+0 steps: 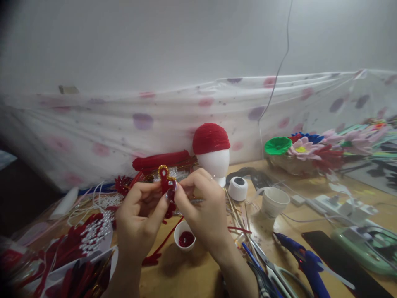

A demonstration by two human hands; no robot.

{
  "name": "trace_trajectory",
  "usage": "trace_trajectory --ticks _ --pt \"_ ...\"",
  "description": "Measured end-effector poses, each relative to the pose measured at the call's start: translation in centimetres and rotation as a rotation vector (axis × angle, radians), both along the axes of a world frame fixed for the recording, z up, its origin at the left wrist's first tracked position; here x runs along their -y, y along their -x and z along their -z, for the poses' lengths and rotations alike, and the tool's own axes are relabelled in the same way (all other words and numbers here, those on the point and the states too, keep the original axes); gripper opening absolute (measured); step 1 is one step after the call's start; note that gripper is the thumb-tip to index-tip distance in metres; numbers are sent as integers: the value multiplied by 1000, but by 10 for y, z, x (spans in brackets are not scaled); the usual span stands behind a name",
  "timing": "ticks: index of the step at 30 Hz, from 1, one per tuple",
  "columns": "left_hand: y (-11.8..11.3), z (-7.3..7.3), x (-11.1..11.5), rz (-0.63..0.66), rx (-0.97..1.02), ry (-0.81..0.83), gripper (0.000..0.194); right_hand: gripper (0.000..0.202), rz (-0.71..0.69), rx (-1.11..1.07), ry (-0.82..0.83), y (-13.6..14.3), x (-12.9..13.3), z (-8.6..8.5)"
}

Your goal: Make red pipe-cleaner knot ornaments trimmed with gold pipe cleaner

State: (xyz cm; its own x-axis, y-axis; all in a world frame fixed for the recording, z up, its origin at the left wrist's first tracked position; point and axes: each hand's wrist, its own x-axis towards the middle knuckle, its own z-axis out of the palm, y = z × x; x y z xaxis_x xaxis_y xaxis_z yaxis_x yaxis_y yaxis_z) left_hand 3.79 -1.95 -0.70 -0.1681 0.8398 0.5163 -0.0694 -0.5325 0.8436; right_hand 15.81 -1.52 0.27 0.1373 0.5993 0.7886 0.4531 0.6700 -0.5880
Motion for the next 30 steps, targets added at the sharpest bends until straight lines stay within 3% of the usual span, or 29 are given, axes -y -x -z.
trace_trajectory --ticks 6,9,14,23,30 --pt "5 0 -8 60 107 60 13 18 -22 -1 -27 -8 -3 2" --pt "10 1 -14 102 152 63 14 7 -136 53 118 -12 -2 2" --pt "12 1 -17 94 189 106 15 19 -328 139 236 -12 -1 2" --pt "10 5 -20 53 225 84 15 19 -106 281 30 -12 -1 2" --pt "10 2 -18 57 105 70 14 19 -7 414 -17 -21 0 1"
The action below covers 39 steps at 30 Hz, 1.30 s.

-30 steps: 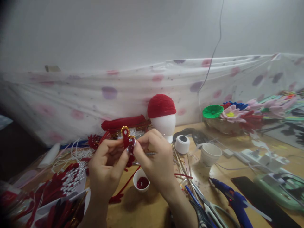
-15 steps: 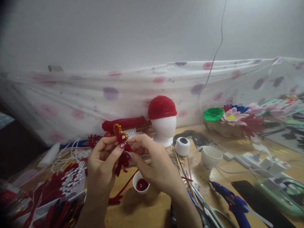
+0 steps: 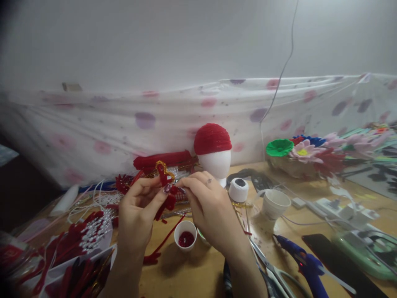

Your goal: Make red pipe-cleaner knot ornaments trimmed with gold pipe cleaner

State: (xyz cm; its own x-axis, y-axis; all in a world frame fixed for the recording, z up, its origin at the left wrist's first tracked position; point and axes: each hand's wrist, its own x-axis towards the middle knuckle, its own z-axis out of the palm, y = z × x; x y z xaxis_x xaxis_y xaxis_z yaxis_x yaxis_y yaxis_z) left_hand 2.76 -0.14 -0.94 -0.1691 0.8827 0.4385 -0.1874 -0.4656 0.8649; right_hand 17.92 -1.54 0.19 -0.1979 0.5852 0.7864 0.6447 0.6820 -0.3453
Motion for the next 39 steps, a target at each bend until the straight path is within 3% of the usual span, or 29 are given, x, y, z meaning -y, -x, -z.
trace_trajectory --ticks 16,30,39 --pt "4 -1 1 64 -87 -7 16 19 -62 79 4 -9 -1 -2" --pt "2 -3 1 43 -85 -4 15 21 51 173 -113 -6 -1 -2" --pt "4 0 -1 100 -73 -2 11 22 56 155 -118 -3 1 -2"
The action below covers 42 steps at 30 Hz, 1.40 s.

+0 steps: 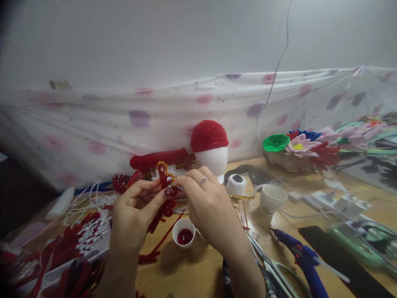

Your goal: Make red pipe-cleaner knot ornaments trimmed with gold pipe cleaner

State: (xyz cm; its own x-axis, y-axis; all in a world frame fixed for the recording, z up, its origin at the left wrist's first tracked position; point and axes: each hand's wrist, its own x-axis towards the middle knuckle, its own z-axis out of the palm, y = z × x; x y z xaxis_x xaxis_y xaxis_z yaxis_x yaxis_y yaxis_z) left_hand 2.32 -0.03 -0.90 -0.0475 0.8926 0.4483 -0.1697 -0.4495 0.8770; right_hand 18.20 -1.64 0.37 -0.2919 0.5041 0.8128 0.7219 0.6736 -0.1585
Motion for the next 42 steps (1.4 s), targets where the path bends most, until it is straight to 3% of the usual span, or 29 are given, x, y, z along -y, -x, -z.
trace_trajectory --ticks 10,18,29,38,42 --pt "-3 1 2 -89 46 15 10 22 -46 -33 -4 2 0 0" --pt "-2 -3 7 -81 19 48 9 14 -66 -338 246 2 4 1" --pt "3 -5 7 101 -8 122 9 14 -167 -368 399 2 3 -2" --pt "7 -5 6 368 241 267 10 15 -471 -498 517 -3 4 -3" --pt "5 -6 8 331 261 270 11 17 -474 -540 543 -3 2 -3"
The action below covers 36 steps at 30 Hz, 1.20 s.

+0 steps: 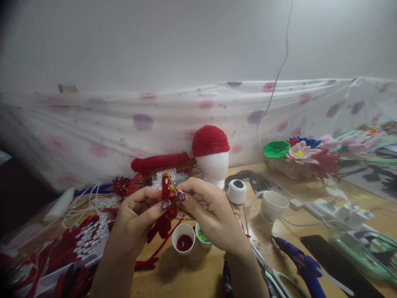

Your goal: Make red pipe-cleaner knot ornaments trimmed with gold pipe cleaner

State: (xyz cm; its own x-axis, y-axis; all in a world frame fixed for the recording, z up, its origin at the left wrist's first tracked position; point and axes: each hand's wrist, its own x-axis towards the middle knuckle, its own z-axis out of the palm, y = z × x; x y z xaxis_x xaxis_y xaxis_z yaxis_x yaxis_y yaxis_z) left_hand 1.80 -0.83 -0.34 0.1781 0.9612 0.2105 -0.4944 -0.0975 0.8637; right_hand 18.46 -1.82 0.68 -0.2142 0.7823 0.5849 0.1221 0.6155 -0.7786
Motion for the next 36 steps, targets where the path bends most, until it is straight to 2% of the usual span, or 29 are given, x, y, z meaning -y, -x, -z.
trace_trajectory --ticks 9,12,18,22,29,36 --pt "4 4 -4 -12 -93 -53 11 15 -122 -229 206 4 -9 7" --pt "3 3 -4 -46 -133 -70 12 17 -147 -206 216 2 -11 6" --pt "-5 -1 3 -166 -167 -84 9 35 23 -5 78 -5 -7 -1" --pt "-9 -1 7 -199 -203 -78 10 24 85 -25 90 -2 -5 1" --pt "-11 -2 9 -255 -241 -102 9 13 274 126 -201 1 -11 3" --pt "-11 -3 8 -268 -257 -128 9 11 371 226 -380 2 -13 6"
